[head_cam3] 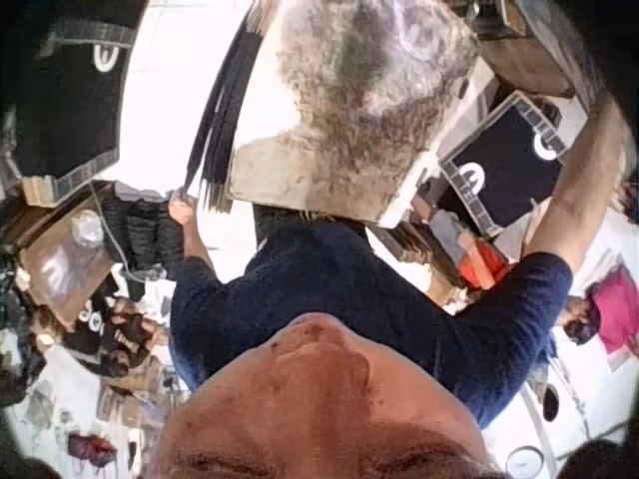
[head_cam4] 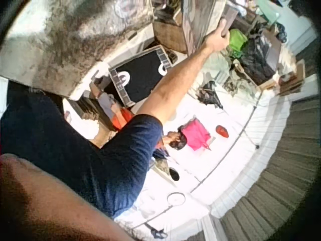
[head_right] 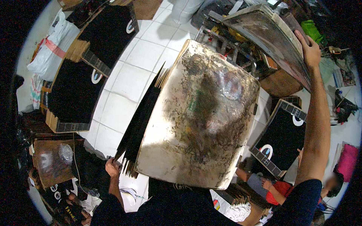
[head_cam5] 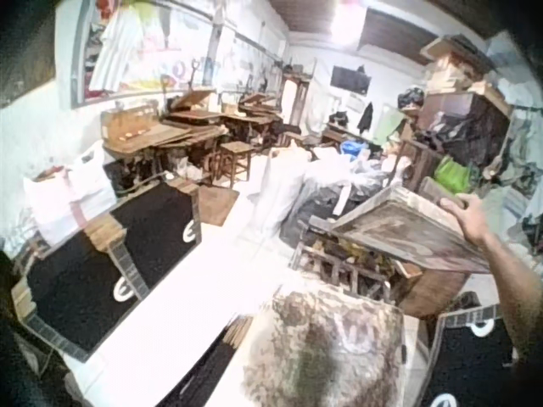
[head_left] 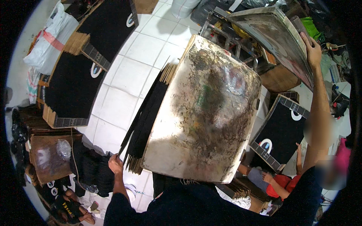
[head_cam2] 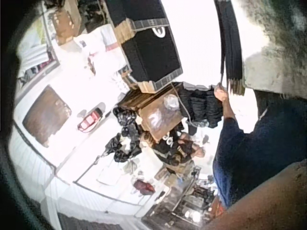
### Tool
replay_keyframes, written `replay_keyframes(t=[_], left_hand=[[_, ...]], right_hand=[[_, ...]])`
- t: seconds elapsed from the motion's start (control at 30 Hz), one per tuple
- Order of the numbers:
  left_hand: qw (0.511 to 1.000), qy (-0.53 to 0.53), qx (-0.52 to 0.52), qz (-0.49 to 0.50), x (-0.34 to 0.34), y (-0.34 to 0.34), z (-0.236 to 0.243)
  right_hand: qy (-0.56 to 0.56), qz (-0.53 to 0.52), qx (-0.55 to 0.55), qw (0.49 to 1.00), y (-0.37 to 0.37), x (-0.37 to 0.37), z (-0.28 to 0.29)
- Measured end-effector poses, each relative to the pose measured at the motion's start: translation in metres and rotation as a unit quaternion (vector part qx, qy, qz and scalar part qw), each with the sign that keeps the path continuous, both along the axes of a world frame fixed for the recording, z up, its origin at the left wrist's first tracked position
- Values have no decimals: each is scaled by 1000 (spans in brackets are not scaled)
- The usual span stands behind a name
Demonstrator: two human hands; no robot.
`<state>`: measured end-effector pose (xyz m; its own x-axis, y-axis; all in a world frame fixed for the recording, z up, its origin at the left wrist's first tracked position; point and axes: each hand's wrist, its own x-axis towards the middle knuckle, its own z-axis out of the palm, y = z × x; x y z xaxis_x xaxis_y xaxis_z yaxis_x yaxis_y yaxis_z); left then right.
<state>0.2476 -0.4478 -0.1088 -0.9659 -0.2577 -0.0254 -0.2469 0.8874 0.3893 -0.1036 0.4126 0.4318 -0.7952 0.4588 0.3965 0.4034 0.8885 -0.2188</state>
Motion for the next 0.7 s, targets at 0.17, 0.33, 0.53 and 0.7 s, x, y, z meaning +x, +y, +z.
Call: replay_keyframes(t=[0.17,0.33,0.53,0.7], left_hand=[[968,220,110,-56,-122,103,107],[903,365,218,-57,-262,207,204],[877,464,68,-101,-226,257,349],[818,523,-45,-233,-113,309,431]], right_hand=[[4,-14,57,998,-17,5,-3],[-3,0,57,998,-43,19,-6],[-2,24,81,996,-59,31,-13],[26,66,96,993,-57,34,-21]])
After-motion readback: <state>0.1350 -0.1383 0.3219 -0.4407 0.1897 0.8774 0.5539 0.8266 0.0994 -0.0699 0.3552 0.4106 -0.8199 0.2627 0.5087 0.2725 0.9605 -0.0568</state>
